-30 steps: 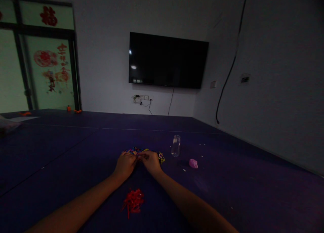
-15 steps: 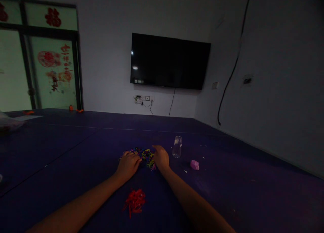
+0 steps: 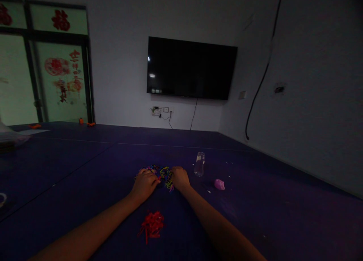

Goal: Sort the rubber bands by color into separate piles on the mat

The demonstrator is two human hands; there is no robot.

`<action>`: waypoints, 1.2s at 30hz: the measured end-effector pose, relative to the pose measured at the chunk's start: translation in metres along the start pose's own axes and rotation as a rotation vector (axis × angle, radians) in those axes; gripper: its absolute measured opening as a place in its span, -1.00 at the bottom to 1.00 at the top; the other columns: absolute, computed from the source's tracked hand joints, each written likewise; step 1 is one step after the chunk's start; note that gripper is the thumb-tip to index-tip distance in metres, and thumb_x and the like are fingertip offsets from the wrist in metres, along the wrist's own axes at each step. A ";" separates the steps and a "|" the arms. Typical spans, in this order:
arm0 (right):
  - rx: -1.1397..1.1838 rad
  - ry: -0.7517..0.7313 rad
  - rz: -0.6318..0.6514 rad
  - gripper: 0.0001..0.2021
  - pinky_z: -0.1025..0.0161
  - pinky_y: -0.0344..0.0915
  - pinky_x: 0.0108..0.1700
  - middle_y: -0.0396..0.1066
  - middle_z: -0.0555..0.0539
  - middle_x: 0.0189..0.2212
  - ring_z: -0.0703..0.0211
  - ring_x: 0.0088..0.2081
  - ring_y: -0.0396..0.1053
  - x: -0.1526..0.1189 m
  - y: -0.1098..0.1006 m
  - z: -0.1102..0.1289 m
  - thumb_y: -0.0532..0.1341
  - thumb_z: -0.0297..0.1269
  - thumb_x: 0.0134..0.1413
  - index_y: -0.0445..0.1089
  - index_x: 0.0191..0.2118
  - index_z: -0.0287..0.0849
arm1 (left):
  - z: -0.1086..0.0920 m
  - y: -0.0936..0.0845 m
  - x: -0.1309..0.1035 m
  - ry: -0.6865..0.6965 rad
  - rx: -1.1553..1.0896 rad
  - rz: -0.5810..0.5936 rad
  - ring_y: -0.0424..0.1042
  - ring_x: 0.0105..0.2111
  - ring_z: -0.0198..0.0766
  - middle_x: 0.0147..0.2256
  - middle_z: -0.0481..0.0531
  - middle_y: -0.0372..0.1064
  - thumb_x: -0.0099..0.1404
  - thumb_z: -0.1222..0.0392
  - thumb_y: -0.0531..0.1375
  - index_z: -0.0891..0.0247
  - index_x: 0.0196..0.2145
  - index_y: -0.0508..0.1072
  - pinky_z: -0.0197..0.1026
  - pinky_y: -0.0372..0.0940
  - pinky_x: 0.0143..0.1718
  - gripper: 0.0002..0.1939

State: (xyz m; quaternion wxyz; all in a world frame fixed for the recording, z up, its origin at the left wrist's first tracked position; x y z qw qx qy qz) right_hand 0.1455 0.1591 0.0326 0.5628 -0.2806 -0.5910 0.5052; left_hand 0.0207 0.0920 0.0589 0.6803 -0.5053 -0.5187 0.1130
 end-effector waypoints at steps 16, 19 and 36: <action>0.116 -0.055 -0.024 -0.61 0.32 0.20 0.00 0.46 -0.14 -0.12 0.15 -0.06 0.37 0.002 -0.004 0.004 0.05 -0.57 -0.03 0.49 -0.14 -0.18 | -0.002 -0.002 -0.001 0.029 0.023 -0.048 0.41 -0.34 -0.16 -0.41 0.04 0.48 0.33 0.27 0.05 0.26 -0.43 0.47 -0.06 0.17 -0.16 -0.75; 0.241 -0.158 -0.108 -0.58 0.34 0.22 0.01 0.47 -0.08 -0.11 0.20 -0.06 0.37 0.000 -0.013 0.013 0.03 -0.60 -0.06 0.51 -0.15 -0.15 | 0.000 0.000 -0.001 0.019 0.040 -0.043 0.41 -0.34 -0.16 -0.41 0.05 0.47 0.34 0.29 0.02 0.26 -0.42 0.46 -0.05 0.17 -0.17 -0.74; 0.386 -0.276 -0.229 -0.64 0.27 0.31 -0.06 0.49 -0.10 -0.23 0.18 -0.15 0.41 -0.008 -0.023 0.023 0.05 -0.61 0.00 0.51 -0.22 -0.15 | -0.002 -0.001 0.001 0.002 0.050 -0.016 0.42 -0.33 -0.14 -0.41 0.07 0.46 0.34 0.25 0.03 0.25 -0.46 0.44 -0.04 0.18 -0.15 -0.74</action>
Point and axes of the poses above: each hand's wrist, its own x-axis towards the middle knuckle, its own y-axis out of the palm, z = x × y, the point moved 9 cm from there along x, towards the middle knuckle
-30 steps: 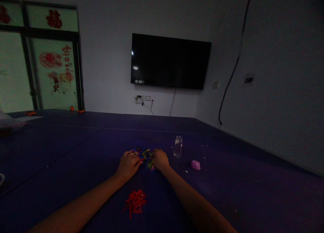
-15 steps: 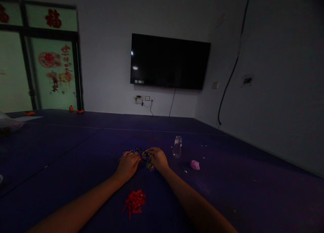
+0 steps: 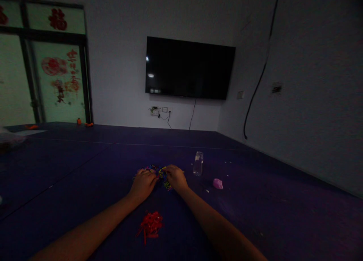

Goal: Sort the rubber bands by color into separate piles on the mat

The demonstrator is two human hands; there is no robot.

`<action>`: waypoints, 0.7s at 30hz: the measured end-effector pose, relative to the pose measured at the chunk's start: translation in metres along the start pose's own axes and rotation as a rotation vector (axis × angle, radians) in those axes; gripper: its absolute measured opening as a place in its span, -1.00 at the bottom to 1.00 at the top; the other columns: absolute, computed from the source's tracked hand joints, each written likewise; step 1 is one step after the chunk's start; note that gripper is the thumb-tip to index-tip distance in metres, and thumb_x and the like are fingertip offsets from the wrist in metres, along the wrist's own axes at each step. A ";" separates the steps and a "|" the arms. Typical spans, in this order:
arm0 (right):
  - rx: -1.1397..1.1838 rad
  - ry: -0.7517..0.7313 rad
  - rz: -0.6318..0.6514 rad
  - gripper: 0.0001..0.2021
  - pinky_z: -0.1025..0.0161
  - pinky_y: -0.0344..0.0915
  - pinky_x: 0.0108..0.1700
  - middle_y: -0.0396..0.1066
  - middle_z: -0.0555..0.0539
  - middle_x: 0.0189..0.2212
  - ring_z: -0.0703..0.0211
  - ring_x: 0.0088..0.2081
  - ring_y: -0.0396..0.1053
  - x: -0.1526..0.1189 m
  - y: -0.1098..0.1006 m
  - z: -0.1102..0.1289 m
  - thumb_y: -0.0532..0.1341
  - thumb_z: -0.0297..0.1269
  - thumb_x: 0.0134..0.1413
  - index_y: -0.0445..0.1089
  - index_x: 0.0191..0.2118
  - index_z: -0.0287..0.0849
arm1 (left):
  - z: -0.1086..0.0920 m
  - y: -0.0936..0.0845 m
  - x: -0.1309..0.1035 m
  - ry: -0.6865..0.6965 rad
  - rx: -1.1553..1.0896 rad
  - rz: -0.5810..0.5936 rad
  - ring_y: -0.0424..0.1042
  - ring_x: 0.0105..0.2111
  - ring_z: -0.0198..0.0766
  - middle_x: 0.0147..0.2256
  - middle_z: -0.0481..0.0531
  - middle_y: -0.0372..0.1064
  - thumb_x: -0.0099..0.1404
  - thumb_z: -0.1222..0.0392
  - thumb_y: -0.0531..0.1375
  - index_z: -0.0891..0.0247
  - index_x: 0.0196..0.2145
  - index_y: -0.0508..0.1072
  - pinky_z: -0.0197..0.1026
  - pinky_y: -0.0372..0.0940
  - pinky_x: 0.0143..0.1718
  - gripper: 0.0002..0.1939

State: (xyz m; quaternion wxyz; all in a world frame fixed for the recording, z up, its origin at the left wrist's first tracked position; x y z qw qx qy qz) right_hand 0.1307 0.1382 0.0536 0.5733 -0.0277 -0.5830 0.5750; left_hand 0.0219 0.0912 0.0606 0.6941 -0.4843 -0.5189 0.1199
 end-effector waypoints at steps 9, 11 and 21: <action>-0.108 -0.311 0.120 -0.60 0.19 0.28 -0.02 0.42 -0.16 -0.15 0.14 -0.10 0.34 -0.010 0.016 0.042 0.01 -0.57 0.09 0.36 0.00 -0.18 | 0.010 0.002 -0.001 -0.063 -0.042 0.007 0.44 -0.25 -0.12 -0.34 0.11 0.49 0.28 0.37 0.06 0.27 -0.39 0.46 -0.06 0.22 -0.14 -0.81; -0.126 -0.330 0.109 -0.58 0.19 0.28 -0.02 0.42 -0.15 -0.14 0.14 -0.10 0.34 -0.011 0.016 0.046 0.00 -0.56 0.10 0.33 0.05 -0.16 | 0.014 0.000 0.000 -0.089 -0.055 -0.008 0.45 -0.24 -0.11 -0.32 0.12 0.50 0.29 0.36 0.06 0.27 -0.37 0.47 -0.06 0.23 -0.15 -0.80; -0.152 -0.329 0.089 -0.55 0.21 0.29 -0.02 0.38 -0.19 -0.05 0.14 -0.04 0.34 -0.014 0.012 0.049 -0.03 -0.51 0.16 0.19 0.16 -0.16 | 0.016 -0.003 0.000 -0.103 -0.097 -0.031 0.46 -0.29 -0.09 -0.35 0.14 0.50 0.27 0.35 0.07 0.27 -0.38 0.49 -0.04 0.26 -0.16 -0.80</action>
Point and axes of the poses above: each hand's wrist, its own x-axis towards the middle knuckle, its own y-axis out of the palm, z = x × y, the point moved 9 cm from there along x, towards the middle knuckle
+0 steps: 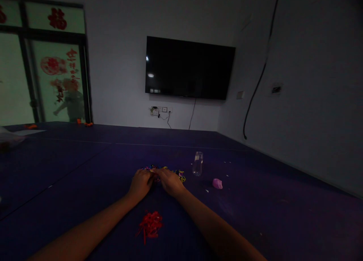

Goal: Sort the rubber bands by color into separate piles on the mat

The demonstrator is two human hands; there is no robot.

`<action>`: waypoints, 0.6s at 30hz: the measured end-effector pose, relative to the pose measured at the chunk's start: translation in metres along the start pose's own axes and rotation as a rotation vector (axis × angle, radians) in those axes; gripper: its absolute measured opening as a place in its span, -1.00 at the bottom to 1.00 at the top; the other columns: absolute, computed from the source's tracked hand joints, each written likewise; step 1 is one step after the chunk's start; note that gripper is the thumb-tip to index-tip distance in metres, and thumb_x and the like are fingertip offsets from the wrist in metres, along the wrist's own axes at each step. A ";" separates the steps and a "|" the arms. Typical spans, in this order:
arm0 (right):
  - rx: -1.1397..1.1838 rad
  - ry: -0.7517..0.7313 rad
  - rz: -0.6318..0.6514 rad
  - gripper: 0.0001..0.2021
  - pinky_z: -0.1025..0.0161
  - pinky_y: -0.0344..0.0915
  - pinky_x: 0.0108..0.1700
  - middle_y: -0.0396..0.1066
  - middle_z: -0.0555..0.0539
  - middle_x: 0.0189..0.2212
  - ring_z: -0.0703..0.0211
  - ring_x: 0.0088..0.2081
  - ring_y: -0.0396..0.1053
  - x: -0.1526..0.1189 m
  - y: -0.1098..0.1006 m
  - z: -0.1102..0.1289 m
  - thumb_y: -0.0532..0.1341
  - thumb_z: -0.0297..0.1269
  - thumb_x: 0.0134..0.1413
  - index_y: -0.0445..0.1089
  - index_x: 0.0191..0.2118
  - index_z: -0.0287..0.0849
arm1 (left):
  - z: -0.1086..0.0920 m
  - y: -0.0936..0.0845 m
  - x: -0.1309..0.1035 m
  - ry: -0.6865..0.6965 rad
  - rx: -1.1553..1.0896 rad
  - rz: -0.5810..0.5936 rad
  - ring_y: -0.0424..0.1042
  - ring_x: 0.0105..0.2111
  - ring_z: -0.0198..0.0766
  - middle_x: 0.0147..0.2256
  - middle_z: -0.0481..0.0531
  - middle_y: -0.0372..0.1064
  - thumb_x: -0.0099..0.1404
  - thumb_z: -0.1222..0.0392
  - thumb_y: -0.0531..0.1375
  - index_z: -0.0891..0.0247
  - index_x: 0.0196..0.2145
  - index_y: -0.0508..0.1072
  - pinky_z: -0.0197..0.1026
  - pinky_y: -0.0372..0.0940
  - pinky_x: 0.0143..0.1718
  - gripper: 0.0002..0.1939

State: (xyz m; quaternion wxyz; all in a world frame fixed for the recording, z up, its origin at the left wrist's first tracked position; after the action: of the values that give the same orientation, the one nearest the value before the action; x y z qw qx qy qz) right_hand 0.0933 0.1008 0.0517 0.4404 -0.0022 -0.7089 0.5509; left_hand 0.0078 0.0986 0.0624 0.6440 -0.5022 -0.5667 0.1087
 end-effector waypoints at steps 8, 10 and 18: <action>-0.003 -0.055 0.030 -0.51 0.21 0.28 0.04 0.32 -0.17 0.04 0.17 0.02 0.30 -0.001 0.000 0.008 -0.05 -0.54 0.14 0.15 0.19 -0.15 | -0.001 0.005 -0.001 0.026 -0.020 0.047 0.45 -0.24 -0.11 -0.26 0.13 0.50 0.22 0.40 0.09 0.25 -0.26 0.49 -0.05 0.24 -0.10 -0.79; -0.008 -0.050 0.030 -0.51 0.19 0.28 0.04 0.32 -0.17 0.04 0.17 0.01 0.31 -0.001 0.001 0.009 -0.04 -0.54 0.15 0.15 0.19 -0.12 | -0.001 0.007 -0.001 0.027 -0.011 0.059 0.45 -0.24 -0.10 -0.26 0.14 0.50 0.21 0.39 0.10 0.27 -0.27 0.49 -0.05 0.24 -0.11 -0.81; 0.119 0.122 -0.192 -0.54 0.15 0.29 0.04 0.38 -0.17 -0.04 0.14 0.00 0.32 0.000 -0.013 -0.020 -0.03 -0.52 0.14 0.23 0.15 -0.13 | -0.002 0.005 0.000 0.000 0.029 0.020 0.44 -0.23 -0.13 -0.29 0.10 0.50 0.28 0.32 0.08 0.25 -0.32 0.47 -0.05 0.22 -0.09 -0.84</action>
State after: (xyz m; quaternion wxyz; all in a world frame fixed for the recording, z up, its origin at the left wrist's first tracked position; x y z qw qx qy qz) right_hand 0.1126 0.1112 0.0619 0.5329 0.0583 -0.6438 0.5461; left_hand 0.0115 0.0999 0.0587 0.6502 -0.4984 -0.5600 0.1234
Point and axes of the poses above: each hand's wrist, its own x-axis towards the middle knuckle, its own y-axis out of the palm, z = x × y, the point moved 9 cm from there along x, towards the middle knuckle
